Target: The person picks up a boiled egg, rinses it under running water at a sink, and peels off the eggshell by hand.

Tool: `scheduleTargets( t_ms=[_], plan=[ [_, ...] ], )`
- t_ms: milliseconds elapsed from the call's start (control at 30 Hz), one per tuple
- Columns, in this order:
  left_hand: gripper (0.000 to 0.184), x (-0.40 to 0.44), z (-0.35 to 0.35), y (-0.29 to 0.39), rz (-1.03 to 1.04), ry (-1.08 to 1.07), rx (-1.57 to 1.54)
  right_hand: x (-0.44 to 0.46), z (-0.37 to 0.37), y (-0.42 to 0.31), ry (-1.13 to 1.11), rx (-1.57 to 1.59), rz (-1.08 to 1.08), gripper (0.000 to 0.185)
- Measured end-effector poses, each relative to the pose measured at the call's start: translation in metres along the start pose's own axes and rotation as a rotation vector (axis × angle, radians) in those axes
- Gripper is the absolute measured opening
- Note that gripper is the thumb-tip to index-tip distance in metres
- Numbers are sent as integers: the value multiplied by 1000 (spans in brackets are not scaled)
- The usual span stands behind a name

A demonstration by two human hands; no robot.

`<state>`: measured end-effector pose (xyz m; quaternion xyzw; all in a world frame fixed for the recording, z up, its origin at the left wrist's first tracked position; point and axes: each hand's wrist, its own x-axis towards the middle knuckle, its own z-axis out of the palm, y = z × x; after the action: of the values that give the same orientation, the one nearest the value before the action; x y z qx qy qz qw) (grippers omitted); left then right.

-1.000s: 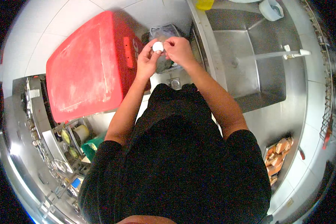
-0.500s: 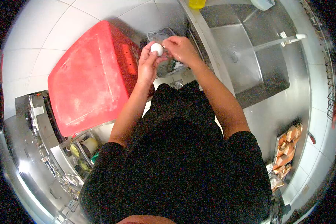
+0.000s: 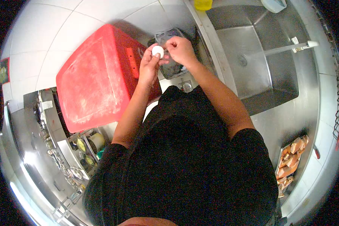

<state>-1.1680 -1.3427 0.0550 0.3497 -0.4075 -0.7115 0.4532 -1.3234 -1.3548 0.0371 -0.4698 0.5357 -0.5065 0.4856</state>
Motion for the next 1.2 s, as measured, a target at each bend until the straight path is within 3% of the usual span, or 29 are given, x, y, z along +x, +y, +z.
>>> scheduleTargets(
  t_ms=[33, 167, 333, 433, 533, 733, 767, 867, 967, 1067, 1200],
  plan=[
    [39, 0, 3, 2, -8, 3, -33, 2, 0, 1, 53, -7, -70, 17],
    [37, 6, -2, 0, -41, 6, -58, 2, -6, -22, -164, 79, 69, 16],
    [36, 9, -2, -1, -61, -5, -23, 8, -12, -24, -215, -5, 163, 16],
    [36, 13, -6, -8, -89, 7, -12, 9, -5, -10, -104, -194, 8, 15],
    [35, 14, -8, -14, -112, 16, -27, 13, -9, -3, -123, -322, 73, 16],
    [31, 14, -5, -16, -105, 13, -215, 32, -22, 20, 142, -133, -63, 14],
    [30, 13, -5, -16, -108, 16, -248, 32, -29, 16, 86, -295, 28, 16],
    [27, 14, -4, -18, -111, 23, -324, 43, -40, 35, -65, -662, -210, 17],
    [30, 14, -6, -21, -107, 50, -352, 40, -42, 41, -130, -704, -280, 19],
    [34, 14, -10, -23, -114, 62, -373, 29, -36, 22, -65, -472, -184, 17],
    [37, 11, -5, -18, -113, 59, -353, 20, -27, 5, -159, -129, -59, 17]
  ],
)
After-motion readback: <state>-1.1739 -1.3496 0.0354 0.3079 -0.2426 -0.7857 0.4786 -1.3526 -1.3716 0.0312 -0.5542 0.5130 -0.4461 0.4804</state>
